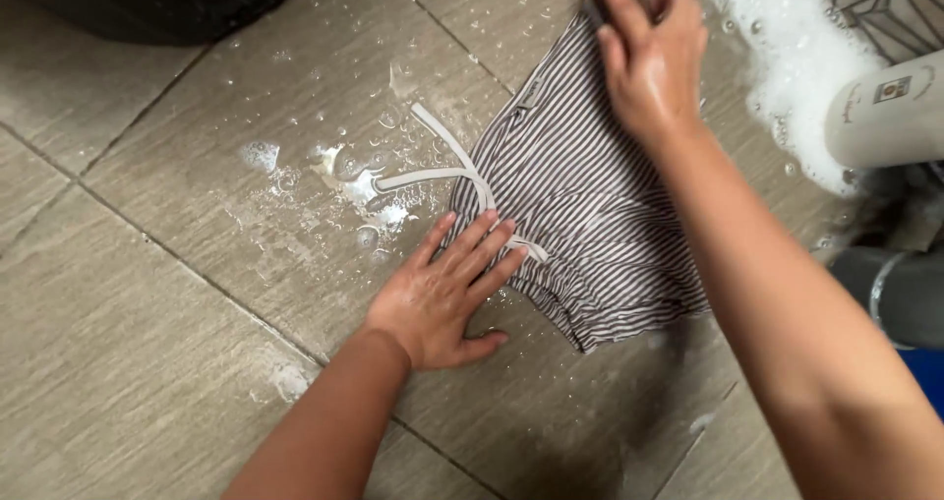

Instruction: Washing clothes and a sock by hand using a bucket and a brush.

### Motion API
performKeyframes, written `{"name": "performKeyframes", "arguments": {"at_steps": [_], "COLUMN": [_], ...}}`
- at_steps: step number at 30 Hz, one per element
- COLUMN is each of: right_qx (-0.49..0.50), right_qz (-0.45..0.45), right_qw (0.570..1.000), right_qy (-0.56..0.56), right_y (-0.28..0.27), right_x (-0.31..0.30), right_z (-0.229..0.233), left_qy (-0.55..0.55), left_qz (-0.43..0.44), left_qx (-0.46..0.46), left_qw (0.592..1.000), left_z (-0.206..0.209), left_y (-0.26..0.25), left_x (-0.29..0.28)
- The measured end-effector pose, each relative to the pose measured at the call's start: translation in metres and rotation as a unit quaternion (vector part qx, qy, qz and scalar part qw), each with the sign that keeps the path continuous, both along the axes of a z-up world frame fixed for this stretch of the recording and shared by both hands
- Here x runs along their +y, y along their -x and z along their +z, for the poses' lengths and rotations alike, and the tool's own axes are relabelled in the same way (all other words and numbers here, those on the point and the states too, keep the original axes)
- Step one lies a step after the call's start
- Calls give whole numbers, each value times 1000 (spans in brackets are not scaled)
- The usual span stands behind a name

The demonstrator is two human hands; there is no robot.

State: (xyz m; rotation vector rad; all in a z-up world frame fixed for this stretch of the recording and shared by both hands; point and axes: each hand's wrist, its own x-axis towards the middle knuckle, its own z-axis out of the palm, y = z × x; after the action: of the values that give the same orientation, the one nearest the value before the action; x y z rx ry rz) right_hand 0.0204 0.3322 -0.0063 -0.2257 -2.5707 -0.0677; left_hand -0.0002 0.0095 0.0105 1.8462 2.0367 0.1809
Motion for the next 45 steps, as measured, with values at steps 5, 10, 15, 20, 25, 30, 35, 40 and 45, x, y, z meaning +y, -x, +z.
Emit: {"name": "performKeyframes", "arguments": {"at_steps": [5,10,15,20,25,30,35,40,45], "right_qx": [-114,-105,-46,-141,-89,21,-101,33,-58], "right_qz": [108,99,-178,71,0,-82,60,-91,-46], "right_qw": [947,983,956,942,981,867,973,995,886], "right_qy": [281,110,228,298,171,492,199,37,457], "right_y": [-27,-25,-13,-33,-16,-16,-24,-25,-39], "right_x": [-104,-25,-15,-92,9,-31,-94,28,-85], "right_z": [49,-7,37,34,-12,-3,26,-42,18], "left_qy": [-3,25,-1,7,-32,2,53,15,21], "left_qz": [9,1,8,9,13,5,-8,-2,-1], "left_qx": [-22,-10,-1,2,3,9,1,15,0], "left_qw": [1000,1000,1000,1000,999,1000,999,1000,1000], "left_z": [-2,1,3,-1,-8,-2,1,1,-2], "left_y": [0,-2,-3,-2,-4,-2,1,2,-1], "left_x": [4,1,1,2,4,4,8,6,10]}}
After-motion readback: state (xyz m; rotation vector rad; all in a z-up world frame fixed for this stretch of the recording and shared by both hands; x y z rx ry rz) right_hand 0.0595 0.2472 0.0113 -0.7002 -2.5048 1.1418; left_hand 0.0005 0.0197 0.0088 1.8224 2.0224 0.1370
